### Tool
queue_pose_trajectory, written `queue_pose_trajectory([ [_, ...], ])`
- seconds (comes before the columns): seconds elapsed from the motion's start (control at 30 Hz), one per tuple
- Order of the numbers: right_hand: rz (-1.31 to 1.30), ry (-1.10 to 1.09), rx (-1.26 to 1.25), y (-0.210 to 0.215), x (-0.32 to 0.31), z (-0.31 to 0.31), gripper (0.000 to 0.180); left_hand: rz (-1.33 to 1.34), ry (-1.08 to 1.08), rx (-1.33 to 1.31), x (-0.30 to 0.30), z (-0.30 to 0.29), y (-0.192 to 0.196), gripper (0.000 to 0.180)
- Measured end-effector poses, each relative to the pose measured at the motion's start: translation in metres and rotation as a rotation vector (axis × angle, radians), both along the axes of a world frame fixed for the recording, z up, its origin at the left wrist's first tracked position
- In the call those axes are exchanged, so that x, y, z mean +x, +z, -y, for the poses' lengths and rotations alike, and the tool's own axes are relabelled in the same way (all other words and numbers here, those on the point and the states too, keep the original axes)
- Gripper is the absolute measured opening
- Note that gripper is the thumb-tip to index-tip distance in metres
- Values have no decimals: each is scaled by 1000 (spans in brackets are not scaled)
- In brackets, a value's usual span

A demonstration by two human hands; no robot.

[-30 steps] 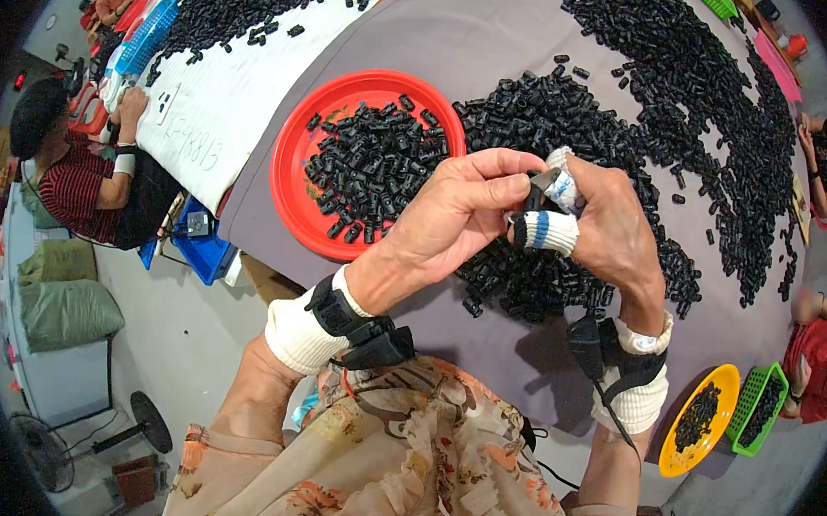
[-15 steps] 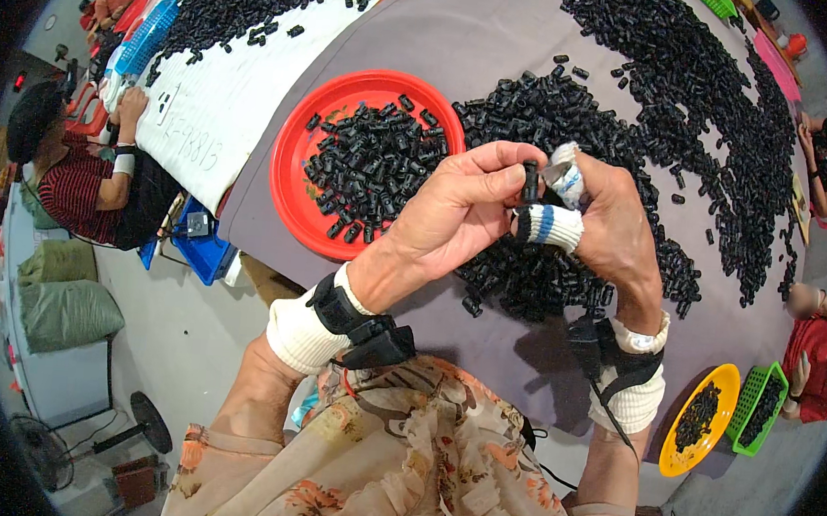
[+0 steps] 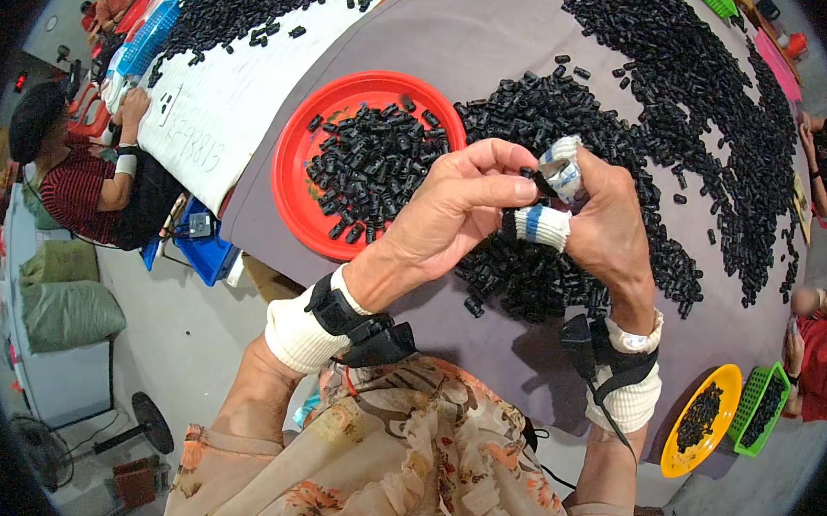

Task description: The person is manually assembling or sorting small black shoe components into pairs or groups at a work table.

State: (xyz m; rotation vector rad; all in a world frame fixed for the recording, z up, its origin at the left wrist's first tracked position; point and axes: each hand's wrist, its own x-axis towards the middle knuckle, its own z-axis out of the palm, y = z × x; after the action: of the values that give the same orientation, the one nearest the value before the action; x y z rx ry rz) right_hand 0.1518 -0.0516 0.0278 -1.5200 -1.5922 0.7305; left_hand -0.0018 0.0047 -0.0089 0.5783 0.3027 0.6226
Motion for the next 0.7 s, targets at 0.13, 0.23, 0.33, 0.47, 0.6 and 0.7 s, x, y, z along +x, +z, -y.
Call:
queue_pose_trajectory([
  [0.13, -1, -4, 26, -1, -2, 0, 30, -76, 30, 25, 1, -1, 0, 15],
  [0.23, -43, -22, 25, -8, 0, 1, 30, -48, 49, -2, 3, 0, -1, 14],
  [0.33, -24, -42, 24, -9, 2, 2, 30, -37, 66, -13, 5, 3, -1, 16],
  [0.47, -54, -37, 29, -6, 1, 1, 29, 19, 29, -4, 2, 3, -5, 19],
  [0.6, -19, 5, 4, -5, 2, 0, 30, 77, 5, -28, 0, 3, -7, 23],
  [0.7, 15, 36, -20, -1, 3, 0, 31, 120, -18, -70, 0, 3, -8, 20],
])
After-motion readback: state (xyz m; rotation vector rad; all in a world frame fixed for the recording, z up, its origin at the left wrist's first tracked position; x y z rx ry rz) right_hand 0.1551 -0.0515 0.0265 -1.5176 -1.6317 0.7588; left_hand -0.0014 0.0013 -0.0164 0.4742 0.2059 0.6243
